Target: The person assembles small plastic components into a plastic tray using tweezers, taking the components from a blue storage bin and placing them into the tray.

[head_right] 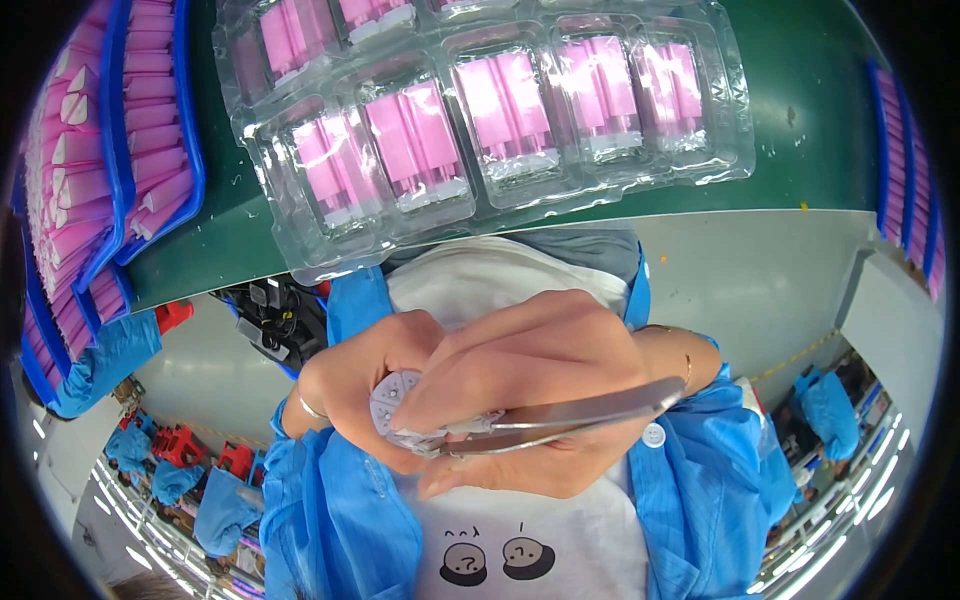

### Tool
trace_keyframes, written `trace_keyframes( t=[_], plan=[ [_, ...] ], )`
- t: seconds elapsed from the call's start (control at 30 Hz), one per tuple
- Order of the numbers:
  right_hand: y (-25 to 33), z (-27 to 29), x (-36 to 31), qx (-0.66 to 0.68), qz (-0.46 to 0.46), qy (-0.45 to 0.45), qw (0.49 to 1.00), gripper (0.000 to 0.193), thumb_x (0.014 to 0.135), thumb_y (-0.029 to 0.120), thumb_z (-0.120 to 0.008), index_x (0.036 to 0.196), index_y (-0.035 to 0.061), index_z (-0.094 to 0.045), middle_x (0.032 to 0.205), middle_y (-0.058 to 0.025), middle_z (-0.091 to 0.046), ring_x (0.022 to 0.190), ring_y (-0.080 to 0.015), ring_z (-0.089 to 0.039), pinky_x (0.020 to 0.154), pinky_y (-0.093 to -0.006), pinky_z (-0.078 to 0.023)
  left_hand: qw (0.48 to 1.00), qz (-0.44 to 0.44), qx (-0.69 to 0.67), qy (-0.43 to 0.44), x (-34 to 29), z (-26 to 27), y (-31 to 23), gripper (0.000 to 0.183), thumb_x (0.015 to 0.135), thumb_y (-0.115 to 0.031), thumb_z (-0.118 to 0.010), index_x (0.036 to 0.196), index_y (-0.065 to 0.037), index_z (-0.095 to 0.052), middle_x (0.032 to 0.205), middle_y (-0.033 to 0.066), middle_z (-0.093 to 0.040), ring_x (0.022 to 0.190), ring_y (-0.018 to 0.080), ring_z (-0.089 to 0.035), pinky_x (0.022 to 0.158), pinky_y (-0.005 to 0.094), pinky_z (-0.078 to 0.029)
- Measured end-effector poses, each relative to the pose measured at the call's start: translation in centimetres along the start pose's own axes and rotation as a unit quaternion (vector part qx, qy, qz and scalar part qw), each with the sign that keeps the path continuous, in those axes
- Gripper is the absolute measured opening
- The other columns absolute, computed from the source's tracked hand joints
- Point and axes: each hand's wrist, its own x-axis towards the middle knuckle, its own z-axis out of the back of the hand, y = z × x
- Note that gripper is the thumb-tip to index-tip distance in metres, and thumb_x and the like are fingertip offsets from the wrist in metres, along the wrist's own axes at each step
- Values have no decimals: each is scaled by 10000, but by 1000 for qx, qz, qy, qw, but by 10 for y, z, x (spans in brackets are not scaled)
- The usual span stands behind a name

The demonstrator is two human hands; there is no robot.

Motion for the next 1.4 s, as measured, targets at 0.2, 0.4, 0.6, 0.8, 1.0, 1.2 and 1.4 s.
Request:
trace_keyframes(
  t=[0.2, 0.4, 0.6, 0.8, 1.0, 1.2, 1.4],
  plan=[
    [-1, -1, -2, 4, -14, 0, 1000, 361, 720, 115, -784, 940, -65, -560, 788, -253, -659, 642, -294, -672, 529, -347, -558, 1000, 7, -8, -9, 1, -2, -1, 301, 542, -109, -830, 768, -16, -653, 751, 81, -665, 625, 173, -619, 551, 263, -433],
    [-2, -2, -2, 6, -9, 9, 1000, 349, 702, 76, -785, 931, -66, -564, 771, -253, -658, 642, -302, -677, 538, -351, -562, 1000, 11, -5, -10, 0, -3, 0, 291, 558, -113, -827, 769, -14, -652, 748, 76, -665, 614, 150, -610, 533, 259, -420],
    [-4, -7, -5, 14, -6, -54, 998, 322, 708, 123, -786, 934, -26, -611, 734, -134, -654, 572, -206, -645, 476, -267, -490, 1000, 13, -21, -8, 0, -3, 0, 280, 567, -114, -824, 764, -15, -652, 748, 72, -667, 621, 139, -613, 531, 254, -419],
    [-2, 0, -3, 7, 4, 2, 1000, 321, 719, 79, -771, 909, -77, -564, 749, -253, -655, 629, -293, -677, 524, -352, -563, 1000, 15, -8, -6, 1, -2, 1, 283, 574, -130, -825, 769, -17, -654, 754, 72, -669, 626, 142, -618, 547, 257, -433],
    [-1, 0, 0, -98, 61, 26, 993, 315, 704, 111, -789, 866, -91, -610, 745, -216, -661, 621, -281, -676, 518, -321, -560, 1000, -1, -2, -5, 1, -2, 13, 271, 601, -117, -750, 824, 2, -652, 671, 36, -632, 605, 75, -562, 553, 237, -435],
    [3, 6, 6, -164, 54, 137, 975, 371, 722, 203, -783, 857, -100, -618, 807, -215, -665, 668, -280, -681, 546, -319, -569, 999, -22, -31, -9, 2, 2, 12, 267, 592, -109, -733, 824, -1, -654, 676, 36, -636, 615, 73, -570, 546, 229, -424],
    [9, 31, 2, -92, 25, 14, 995, 162, 841, 134, -627, 899, 33, -515, 747, -144, -659, 655, -259, -669, 479, -295, -449, 994, -30, 45, -95, -5, -8, -3, 181, 631, -71, -758, 754, -47, -628, 672, 20, -625, 582, 111, -577, 544, 238, -429]
  ],
)
